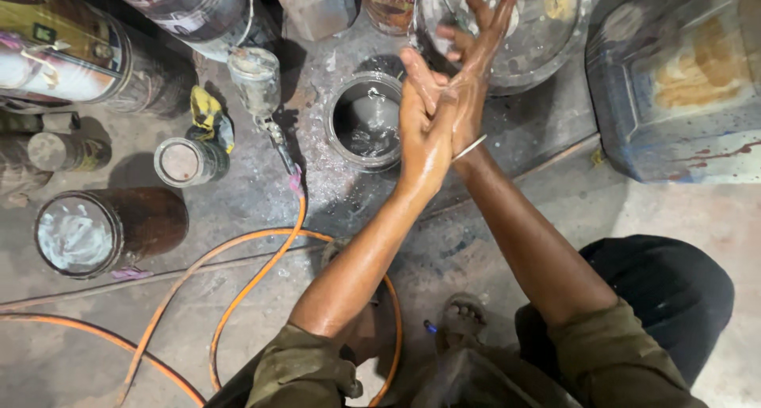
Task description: The person squats down in a workshop area and washes their hands using water from a metal can. They rub their hands together thoroughly and rinse them multiple times.
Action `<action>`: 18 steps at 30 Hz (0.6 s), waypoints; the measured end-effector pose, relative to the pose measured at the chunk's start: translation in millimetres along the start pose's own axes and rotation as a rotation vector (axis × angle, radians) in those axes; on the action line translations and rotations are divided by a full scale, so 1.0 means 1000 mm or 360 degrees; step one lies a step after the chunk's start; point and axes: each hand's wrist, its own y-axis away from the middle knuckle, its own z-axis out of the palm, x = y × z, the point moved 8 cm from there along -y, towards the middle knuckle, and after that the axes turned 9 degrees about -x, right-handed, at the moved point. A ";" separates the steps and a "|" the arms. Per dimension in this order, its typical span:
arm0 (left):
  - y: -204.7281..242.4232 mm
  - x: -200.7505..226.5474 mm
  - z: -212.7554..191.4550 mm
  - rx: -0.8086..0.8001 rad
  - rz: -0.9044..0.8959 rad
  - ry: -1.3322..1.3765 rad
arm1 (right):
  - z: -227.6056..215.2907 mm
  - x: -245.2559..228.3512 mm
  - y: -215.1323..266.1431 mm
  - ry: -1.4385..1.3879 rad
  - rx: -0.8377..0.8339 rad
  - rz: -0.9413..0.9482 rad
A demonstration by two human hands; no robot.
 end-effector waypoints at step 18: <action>0.000 0.010 0.009 0.0064 -0.0045 0.0370 | 0.008 0.008 -0.007 -0.0336 -0.0182 0.0131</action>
